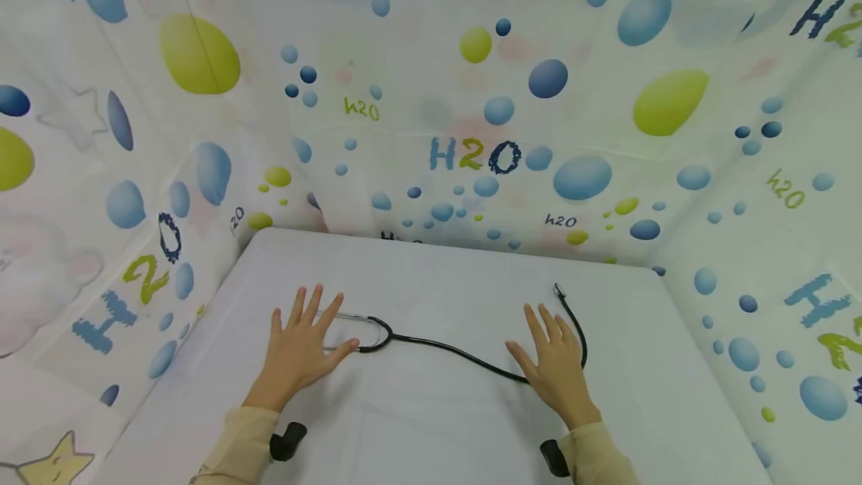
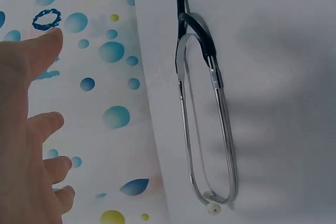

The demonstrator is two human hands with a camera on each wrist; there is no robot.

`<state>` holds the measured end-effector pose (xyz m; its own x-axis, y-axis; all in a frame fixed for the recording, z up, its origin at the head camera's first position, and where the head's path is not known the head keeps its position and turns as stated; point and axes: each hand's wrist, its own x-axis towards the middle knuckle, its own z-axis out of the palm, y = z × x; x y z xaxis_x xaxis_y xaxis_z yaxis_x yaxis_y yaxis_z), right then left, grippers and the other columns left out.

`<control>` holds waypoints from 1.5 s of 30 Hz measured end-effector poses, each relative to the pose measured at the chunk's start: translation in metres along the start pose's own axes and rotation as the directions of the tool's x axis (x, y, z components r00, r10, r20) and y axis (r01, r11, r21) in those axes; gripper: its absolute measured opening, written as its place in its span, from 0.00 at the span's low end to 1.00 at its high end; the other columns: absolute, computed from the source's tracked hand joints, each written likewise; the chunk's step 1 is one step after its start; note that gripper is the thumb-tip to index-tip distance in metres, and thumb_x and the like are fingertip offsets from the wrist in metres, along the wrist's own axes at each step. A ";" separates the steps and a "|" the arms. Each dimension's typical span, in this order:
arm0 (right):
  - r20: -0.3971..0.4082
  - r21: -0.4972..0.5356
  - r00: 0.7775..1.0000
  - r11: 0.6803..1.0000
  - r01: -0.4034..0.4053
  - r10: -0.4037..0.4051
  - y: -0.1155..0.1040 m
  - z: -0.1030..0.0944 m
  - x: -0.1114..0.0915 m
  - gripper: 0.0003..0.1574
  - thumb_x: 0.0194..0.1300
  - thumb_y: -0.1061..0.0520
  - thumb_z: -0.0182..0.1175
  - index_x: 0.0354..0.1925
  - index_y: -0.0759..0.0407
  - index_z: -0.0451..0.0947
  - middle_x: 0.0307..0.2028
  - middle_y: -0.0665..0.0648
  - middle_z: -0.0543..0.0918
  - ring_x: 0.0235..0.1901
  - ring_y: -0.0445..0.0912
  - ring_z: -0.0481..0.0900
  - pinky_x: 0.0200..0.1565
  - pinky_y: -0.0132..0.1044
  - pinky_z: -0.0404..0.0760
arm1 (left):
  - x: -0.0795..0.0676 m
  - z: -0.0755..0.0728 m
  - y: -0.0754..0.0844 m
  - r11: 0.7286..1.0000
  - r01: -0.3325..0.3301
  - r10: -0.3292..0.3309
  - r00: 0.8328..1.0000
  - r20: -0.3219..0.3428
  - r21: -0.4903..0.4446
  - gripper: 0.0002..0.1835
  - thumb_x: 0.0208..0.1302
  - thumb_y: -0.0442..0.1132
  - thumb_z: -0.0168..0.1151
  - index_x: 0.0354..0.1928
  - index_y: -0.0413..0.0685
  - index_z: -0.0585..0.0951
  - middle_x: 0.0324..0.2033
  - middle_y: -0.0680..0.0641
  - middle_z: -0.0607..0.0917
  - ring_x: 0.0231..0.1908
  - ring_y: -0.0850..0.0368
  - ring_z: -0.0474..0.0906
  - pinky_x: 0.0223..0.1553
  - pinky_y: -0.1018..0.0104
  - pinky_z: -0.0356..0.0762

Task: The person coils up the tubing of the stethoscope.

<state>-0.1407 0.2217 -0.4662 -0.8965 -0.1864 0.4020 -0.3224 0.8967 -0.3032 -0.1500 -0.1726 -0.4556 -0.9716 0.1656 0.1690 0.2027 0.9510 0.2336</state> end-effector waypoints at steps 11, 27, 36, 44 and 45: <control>0.042 0.014 0.994 0.995 0.100 -0.100 -0.018 0.034 0.025 0.39 0.63 0.46 0.61 0.66 0.62 0.64 0.60 0.71 0.69 0.55 0.68 0.68 0.48 0.64 0.70 | 0.024 0.008 -0.013 0.996 -0.068 0.062 0.993 0.097 0.056 0.41 0.52 0.61 0.65 0.63 0.43 0.70 0.44 0.34 0.81 0.45 0.36 0.75 0.42 0.40 0.71; 0.356 0.028 0.922 0.988 0.153 -0.153 -0.051 0.117 0.057 0.19 0.62 0.55 0.62 0.50 0.62 0.78 0.41 0.62 0.78 0.40 0.55 0.77 0.40 0.46 0.77 | 0.063 0.060 -0.041 0.991 -0.133 0.128 0.933 0.337 -0.007 0.43 0.34 0.31 0.70 0.61 0.42 0.71 0.51 0.34 0.74 0.54 0.35 0.69 0.50 0.32 0.63; 0.184 0.196 0.960 0.965 0.174 -0.211 -0.050 0.116 0.057 0.09 0.59 0.70 0.58 0.40 0.66 0.76 0.31 0.58 0.74 0.30 0.48 0.75 0.34 0.38 0.76 | 0.061 0.076 -0.048 0.970 -0.242 0.233 0.958 0.164 0.035 0.37 0.35 0.34 0.65 0.56 0.37 0.72 0.41 0.39 0.77 0.44 0.42 0.73 0.46 0.42 0.70; -0.153 0.240 0.949 0.922 0.305 -0.274 -0.046 0.072 0.071 0.10 0.55 0.74 0.61 0.38 0.71 0.78 0.32 0.62 0.74 0.29 0.48 0.77 0.30 0.34 0.79 | 0.045 0.088 -0.023 0.961 -0.278 0.278 0.961 -0.007 -0.010 0.28 0.40 0.39 0.65 0.47 0.34 0.74 0.37 0.40 0.81 0.36 0.46 0.80 0.34 0.54 0.78; -0.178 0.222 0.945 0.925 0.309 -0.273 -0.045 0.067 0.073 0.10 0.55 0.74 0.62 0.38 0.72 0.78 0.32 0.63 0.74 0.29 0.48 0.77 0.30 0.34 0.79 | 0.044 0.086 -0.019 0.962 -0.270 0.269 0.963 -0.012 -0.050 0.26 0.41 0.39 0.66 0.45 0.35 0.75 0.34 0.43 0.82 0.32 0.49 0.79 0.32 0.57 0.77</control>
<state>-0.2117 0.1414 -0.4812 -0.7051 -0.3497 0.6168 -0.6428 0.6825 -0.3479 -0.2072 -0.1606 -0.5349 -0.8795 0.4124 0.2375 0.4630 0.8568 0.2269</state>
